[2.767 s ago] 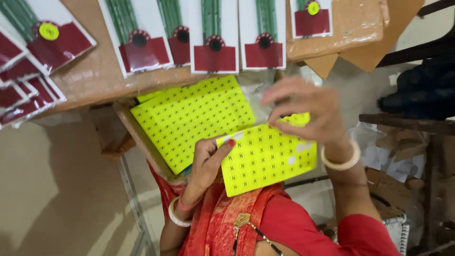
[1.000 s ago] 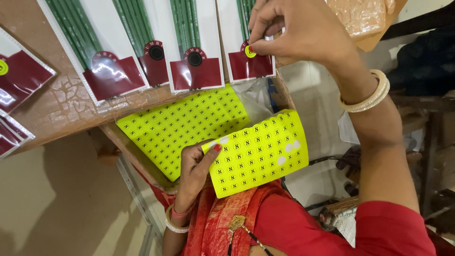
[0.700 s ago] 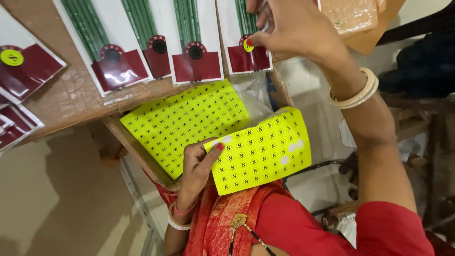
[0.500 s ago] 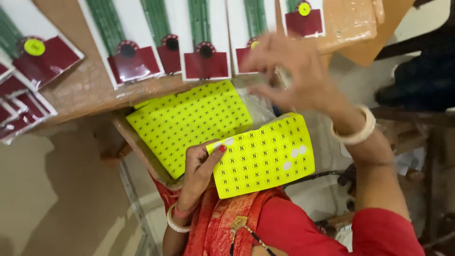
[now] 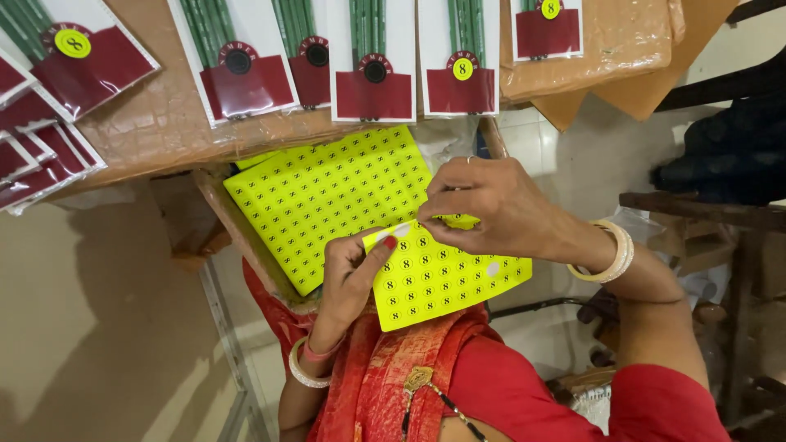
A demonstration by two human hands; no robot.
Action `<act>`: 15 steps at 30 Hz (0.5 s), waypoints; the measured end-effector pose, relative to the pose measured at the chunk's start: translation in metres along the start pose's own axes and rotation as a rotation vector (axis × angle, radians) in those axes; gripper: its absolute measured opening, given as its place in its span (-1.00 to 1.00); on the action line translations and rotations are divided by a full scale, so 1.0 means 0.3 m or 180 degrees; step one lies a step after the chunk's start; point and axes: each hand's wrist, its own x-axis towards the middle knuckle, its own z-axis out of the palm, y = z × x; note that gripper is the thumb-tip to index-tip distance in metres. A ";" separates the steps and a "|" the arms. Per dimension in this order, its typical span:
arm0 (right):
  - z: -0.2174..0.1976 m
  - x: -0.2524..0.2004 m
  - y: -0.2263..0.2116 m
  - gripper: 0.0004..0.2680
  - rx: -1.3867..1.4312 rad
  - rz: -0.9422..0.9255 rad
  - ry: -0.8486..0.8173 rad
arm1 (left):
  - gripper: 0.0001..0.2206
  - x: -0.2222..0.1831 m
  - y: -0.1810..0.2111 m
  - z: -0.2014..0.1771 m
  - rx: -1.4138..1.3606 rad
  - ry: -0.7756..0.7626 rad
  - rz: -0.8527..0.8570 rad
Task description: The person picks up a sheet of yellow stickers and peels them off one by one, applying a sticker to the packaging of several paint brush sets on the table.
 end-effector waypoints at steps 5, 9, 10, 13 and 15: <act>0.013 -0.001 0.010 -0.91 -0.0273 -0.0305 0.0129 | -0.79 0.005 -0.013 0.003 -0.0074 0.0026 -0.0048; 0.009 0.004 0.012 -0.92 -0.0307 -0.0600 0.0080 | -0.78 0.015 -0.018 -0.004 0.0022 0.0156 -0.0087; 0.006 0.008 0.011 -0.92 -0.0281 -0.0730 0.0011 | -0.78 0.017 -0.019 -0.008 0.0037 0.0180 -0.0103; -0.024 0.024 0.005 -0.92 0.0373 -0.0419 0.0080 | -0.78 0.021 -0.026 -0.019 0.0200 0.0155 -0.0022; -0.051 0.041 0.027 -0.91 0.0663 -0.0006 -0.0077 | -0.77 0.021 -0.027 -0.015 0.0096 0.0142 -0.0092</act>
